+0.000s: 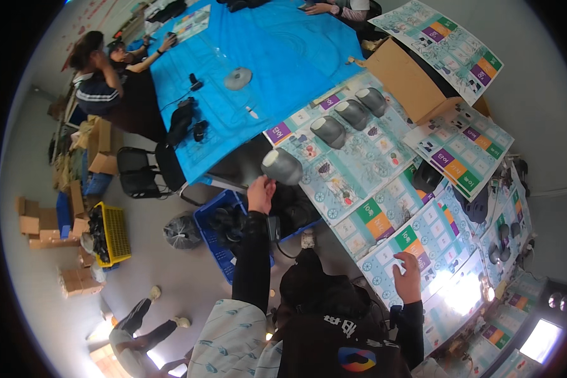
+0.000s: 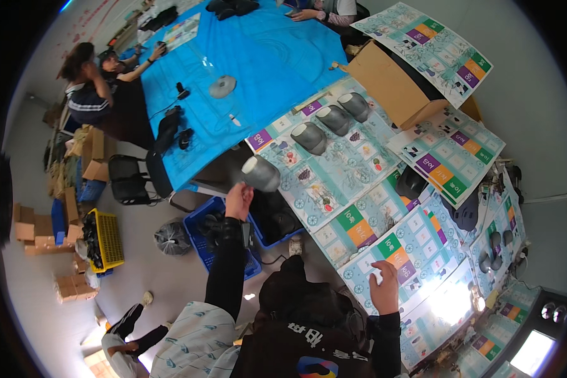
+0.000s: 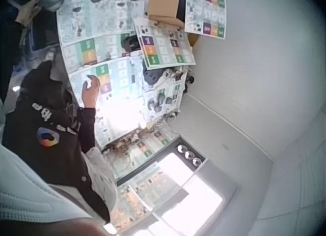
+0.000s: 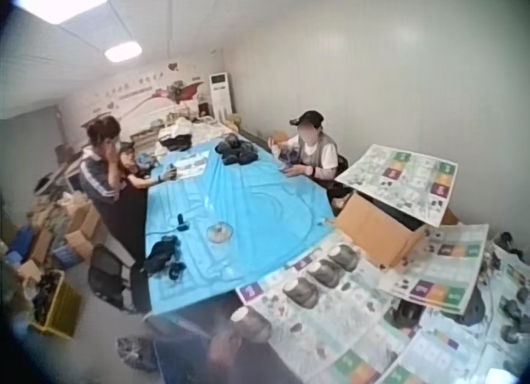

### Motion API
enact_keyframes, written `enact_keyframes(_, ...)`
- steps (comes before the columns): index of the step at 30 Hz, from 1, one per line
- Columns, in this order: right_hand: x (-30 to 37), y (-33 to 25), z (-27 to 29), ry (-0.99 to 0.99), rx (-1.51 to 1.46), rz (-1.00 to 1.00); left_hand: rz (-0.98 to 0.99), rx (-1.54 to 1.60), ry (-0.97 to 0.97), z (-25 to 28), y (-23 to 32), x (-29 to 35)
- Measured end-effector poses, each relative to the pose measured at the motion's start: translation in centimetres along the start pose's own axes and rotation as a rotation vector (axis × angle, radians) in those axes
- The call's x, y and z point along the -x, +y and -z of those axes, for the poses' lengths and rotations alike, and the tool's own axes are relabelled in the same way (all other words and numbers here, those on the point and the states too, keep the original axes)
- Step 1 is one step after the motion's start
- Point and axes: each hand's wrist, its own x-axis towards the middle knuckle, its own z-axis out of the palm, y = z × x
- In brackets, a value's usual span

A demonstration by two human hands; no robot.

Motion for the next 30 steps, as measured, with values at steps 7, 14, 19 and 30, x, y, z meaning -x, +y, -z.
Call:
enact_keyframes(7, -3.9, -6.5, -1.8, -0.003, 0.051, -0.179, 0.070, -0.232, -0.083, -5.6, 1.6, -11.7)
enact_keyframes(14, -6.7, -9.7, -2.3, -0.003, 0.078, -0.192, 0.158, -0.225, -0.116, -5.8, -4.2, -14.3)
enact_keyframes(19, -9.1, -12.1, -3.4, -0.168, -0.030, 0.015, 0.028, -0.168, -0.154, -0.1, -2.2, -10.3)
enact_keyframes(30, -6.7, -13.6, -4.7, -0.745, -0.345, 0.494, -0.683, -0.908, 1.244, 30.5, 10.8, 30.2)
